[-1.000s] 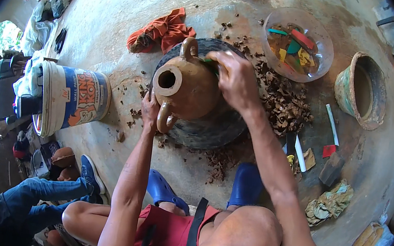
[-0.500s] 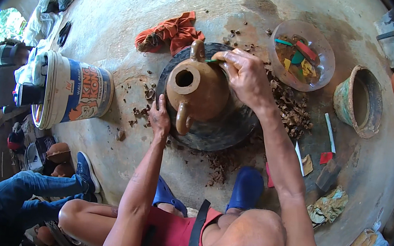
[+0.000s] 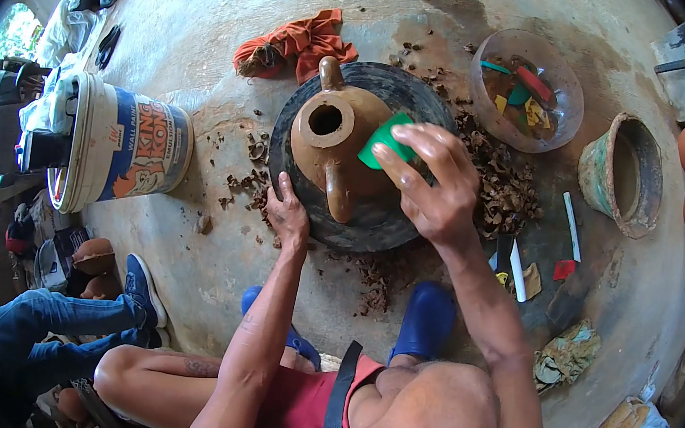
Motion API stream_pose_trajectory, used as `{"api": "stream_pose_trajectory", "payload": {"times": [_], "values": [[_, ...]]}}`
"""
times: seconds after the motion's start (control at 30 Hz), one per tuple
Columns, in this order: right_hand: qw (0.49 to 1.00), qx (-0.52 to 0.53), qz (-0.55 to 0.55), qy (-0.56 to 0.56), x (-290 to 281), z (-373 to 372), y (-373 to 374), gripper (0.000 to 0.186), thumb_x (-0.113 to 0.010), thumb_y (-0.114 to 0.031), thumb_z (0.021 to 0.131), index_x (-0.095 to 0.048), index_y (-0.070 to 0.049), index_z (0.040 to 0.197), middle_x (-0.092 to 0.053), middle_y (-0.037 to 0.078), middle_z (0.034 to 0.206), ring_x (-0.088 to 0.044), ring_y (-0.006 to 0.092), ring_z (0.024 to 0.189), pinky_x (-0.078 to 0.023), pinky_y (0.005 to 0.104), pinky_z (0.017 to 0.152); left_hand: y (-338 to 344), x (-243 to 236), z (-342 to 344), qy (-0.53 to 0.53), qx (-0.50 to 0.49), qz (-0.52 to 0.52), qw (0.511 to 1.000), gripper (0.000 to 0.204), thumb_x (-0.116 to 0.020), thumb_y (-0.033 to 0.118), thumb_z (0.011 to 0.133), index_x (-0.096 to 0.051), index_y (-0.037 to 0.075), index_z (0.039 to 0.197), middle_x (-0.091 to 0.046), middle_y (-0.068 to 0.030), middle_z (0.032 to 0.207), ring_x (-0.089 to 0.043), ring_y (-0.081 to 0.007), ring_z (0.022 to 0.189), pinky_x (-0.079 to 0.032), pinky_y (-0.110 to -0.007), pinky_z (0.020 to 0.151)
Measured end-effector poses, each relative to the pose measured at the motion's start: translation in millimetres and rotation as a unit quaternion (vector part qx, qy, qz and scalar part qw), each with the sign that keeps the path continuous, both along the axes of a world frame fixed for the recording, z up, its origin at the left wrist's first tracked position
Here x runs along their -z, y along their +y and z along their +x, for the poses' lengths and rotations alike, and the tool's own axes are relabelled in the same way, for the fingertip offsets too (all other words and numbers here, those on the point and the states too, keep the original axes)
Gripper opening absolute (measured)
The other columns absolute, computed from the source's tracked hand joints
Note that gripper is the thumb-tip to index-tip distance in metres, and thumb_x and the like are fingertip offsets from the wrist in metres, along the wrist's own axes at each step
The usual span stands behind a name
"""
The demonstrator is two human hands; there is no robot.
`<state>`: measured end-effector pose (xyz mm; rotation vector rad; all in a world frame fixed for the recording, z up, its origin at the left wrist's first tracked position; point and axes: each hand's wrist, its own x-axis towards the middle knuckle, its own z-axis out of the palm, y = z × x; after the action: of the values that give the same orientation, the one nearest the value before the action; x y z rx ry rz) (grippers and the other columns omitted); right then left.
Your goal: The person smooths and shapes a clay pot on a manual turntable by hand using a small piece of green plastic as a scraper. They move the scraper over the surface and handles of the pot while slowly rotating the turntable.
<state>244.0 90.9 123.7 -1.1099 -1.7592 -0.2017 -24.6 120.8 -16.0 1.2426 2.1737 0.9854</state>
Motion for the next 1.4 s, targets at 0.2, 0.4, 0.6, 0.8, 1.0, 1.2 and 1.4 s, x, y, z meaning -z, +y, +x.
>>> {"api": "stream_pose_trajectory", "payload": {"times": [0.2,0.4,0.6,0.8,1.0,1.2,1.4], "values": [[0.999,-0.042,-0.006,-0.002,34,6,-9,0.031,-0.071,-0.011,0.078,-0.078,-0.011,0.109,-0.067,0.009,0.112,-0.068,0.0294,0.106,-0.062,0.0415,0.088,-8,-13,13,-0.054,0.013,-0.049,0.997,0.075,-0.051,0.058,0.104,-0.06,-0.013,0.128,-0.067,-0.0323,0.124,-0.064,-0.0452,0.114,-0.047,-0.047,0.1],[0.995,-0.026,-0.095,0.001,78,9,-48,0.036,-0.074,-0.009,0.073,-0.079,-0.01,0.108,-0.069,0.009,0.112,-0.069,0.0311,0.107,-0.063,0.041,0.088,-16,-11,23,-0.056,-0.017,-0.058,0.997,0.082,-0.05,0.06,0.103,-0.056,-0.016,0.132,-0.064,-0.0328,0.129,-0.06,-0.0456,0.12,-0.044,-0.047,0.106],[0.999,0.006,0.029,0.018,24,9,-9,0.033,-0.074,-0.009,0.075,-0.078,-0.011,0.108,-0.069,0.007,0.112,-0.068,0.0279,0.104,-0.061,0.0401,0.088,-29,-16,32,-0.033,-0.071,-0.091,0.993,0.089,-0.047,0.066,0.102,-0.049,-0.014,0.142,-0.056,-0.0322,0.142,-0.053,-0.0446,0.133,-0.04,-0.046,0.112],[1.0,-0.019,0.021,-0.011,51,11,-17,0.029,-0.073,-0.013,0.077,-0.078,-0.011,0.105,-0.069,0.007,0.111,-0.068,0.0279,0.104,-0.061,0.0402,0.087,-43,-2,40,-0.057,-0.09,-0.08,0.991,0.093,-0.046,0.067,0.102,-0.045,-0.016,0.144,-0.051,-0.0341,0.147,-0.049,-0.0459,0.137,-0.036,-0.047,0.116],[0.997,-0.019,-0.071,0.03,91,8,-48,0.029,-0.073,-0.004,0.076,-0.079,-0.008,0.105,-0.07,0.009,0.108,-0.07,0.0286,0.102,-0.062,0.0389,0.084,-78,-5,62,-0.205,-0.107,-0.055,0.971,0.093,-0.051,0.067,0.1,-0.038,-0.011,0.151,-0.049,-0.0291,0.15,-0.051,-0.0412,0.136,-0.039,-0.045,0.114],[0.94,0.106,-0.173,0.274,73,9,-29,0.035,-0.067,0.009,0.083,-0.076,-0.006,0.113,-0.07,0.013,0.101,-0.071,0.0306,0.084,-0.058,0.0392,0.075,-105,-10,81,-0.447,-0.11,-0.112,0.881,0.084,-0.055,0.061,0.101,-0.035,0.0,0.155,-0.05,-0.0189,0.15,-0.056,-0.0326,0.13,-0.05,-0.043,0.103],[0.897,0.129,-0.25,0.341,59,-16,-19,0.024,-0.065,0.005,0.087,-0.074,0.0,0.109,-0.069,0.019,0.094,-0.07,0.0363,0.083,-0.055,0.043,0.075,-11,20,-9,-0.38,-0.067,-0.01,0.923,0.055,-0.051,0.046,0.107,-0.052,0.003,0.142,-0.063,-0.0122,0.133,-0.064,-0.0248,0.114,-0.054,-0.04,0.094]]}}
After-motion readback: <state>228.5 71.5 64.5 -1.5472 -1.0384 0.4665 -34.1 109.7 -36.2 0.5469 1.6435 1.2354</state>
